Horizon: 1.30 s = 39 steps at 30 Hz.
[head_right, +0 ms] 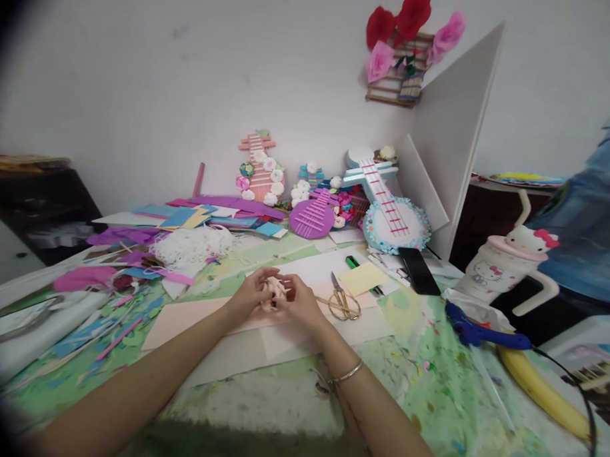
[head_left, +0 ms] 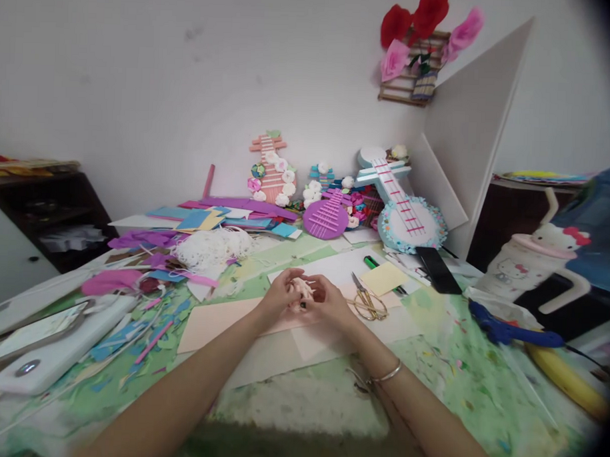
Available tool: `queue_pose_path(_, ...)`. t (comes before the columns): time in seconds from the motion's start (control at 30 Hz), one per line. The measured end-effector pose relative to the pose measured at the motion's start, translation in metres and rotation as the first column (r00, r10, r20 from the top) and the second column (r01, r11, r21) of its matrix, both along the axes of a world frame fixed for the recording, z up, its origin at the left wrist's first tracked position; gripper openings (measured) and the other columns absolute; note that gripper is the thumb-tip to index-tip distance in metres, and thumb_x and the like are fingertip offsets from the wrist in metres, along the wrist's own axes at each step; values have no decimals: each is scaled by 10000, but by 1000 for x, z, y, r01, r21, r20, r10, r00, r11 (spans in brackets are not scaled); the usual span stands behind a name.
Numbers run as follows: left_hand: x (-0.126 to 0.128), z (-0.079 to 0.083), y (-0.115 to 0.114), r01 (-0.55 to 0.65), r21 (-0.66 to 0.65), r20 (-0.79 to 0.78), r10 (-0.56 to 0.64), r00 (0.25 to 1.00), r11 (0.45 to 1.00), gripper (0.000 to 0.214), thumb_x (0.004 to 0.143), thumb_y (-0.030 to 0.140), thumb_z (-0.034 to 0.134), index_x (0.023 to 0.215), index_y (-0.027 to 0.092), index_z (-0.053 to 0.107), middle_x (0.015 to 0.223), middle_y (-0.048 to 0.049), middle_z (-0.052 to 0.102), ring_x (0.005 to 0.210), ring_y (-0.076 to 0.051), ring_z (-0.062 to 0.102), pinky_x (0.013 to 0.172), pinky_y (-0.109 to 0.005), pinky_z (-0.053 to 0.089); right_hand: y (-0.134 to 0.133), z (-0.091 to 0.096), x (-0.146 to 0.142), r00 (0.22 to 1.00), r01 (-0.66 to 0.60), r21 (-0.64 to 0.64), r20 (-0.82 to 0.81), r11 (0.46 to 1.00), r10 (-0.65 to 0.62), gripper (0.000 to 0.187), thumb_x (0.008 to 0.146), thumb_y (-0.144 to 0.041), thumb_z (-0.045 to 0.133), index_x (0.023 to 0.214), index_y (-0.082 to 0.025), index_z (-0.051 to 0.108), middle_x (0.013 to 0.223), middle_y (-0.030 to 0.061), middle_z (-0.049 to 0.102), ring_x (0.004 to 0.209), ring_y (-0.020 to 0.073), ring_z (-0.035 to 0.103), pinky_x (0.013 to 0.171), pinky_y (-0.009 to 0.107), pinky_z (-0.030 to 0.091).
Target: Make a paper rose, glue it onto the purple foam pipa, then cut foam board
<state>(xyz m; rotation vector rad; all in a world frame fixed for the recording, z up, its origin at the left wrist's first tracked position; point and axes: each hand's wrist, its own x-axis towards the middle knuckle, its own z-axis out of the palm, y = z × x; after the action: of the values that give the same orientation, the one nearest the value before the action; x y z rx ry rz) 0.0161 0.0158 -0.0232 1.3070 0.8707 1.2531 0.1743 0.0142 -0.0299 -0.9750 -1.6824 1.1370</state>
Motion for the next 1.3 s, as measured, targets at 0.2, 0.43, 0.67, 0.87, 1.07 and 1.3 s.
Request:
queue_pose_path(0.2,2,-4,-5,39,111,-76,-31,997,993,540,581,171,668,1103,175,533,1172,-89,565,1012,-212,589,841,-313,482,5,-5,4,991,131,24,-5,991,-131,505,646,-120,569,1125,-231,453,935,16,604,743,131,619,656,284,518)
queue_pose_path(0.43,3,-12,-4,-72,278,-283,154,947,958,563,661,151,633,1202,196,485,1276,-112,512,1084,-229,563,875,-356,498,-2,4,2,987,162,52,9,985,-163,487,641,-165,578,1107,-225,451,1005,32,557,810,142,608,673,286,514)
queue_pose_path(0.67,7,5,-14,71,488,-412,158,897,870,580,671,67,510,1233,199,462,1250,-126,487,1089,-227,547,793,-337,525,-6,8,1,985,171,68,21,983,-173,474,682,-237,604,1131,-208,454,1006,48,580,822,157,616,699,305,507)
queue_pose_path(0.87,6,7,-15,6,515,-383,224,896,857,598,627,29,460,1196,216,467,1212,-94,499,976,-181,592,711,-286,529,-8,10,5,997,78,23,-9,997,-78,538,643,-193,611,1154,-225,447,1060,48,586,763,136,607,650,284,505)
queue_pose_path(1.07,5,7,-13,18,482,-340,168,925,876,552,627,30,448,1139,223,523,1176,-78,511,996,-183,590,727,-281,533,-9,13,5,995,22,-38,-91,999,-26,497,632,-188,635,1104,-220,486,1036,43,604,806,138,602,666,267,500)
queue_pose_path(1.3,3,12,-11,51,315,-91,-24,996,948,435,662,56,477,1065,208,541,1184,-77,522,1065,-199,580,795,-304,524,-5,15,9,962,-8,-92,-271,996,-18,503,587,-126,616,1071,-215,509,912,12,622,808,156,617,692,276,495)
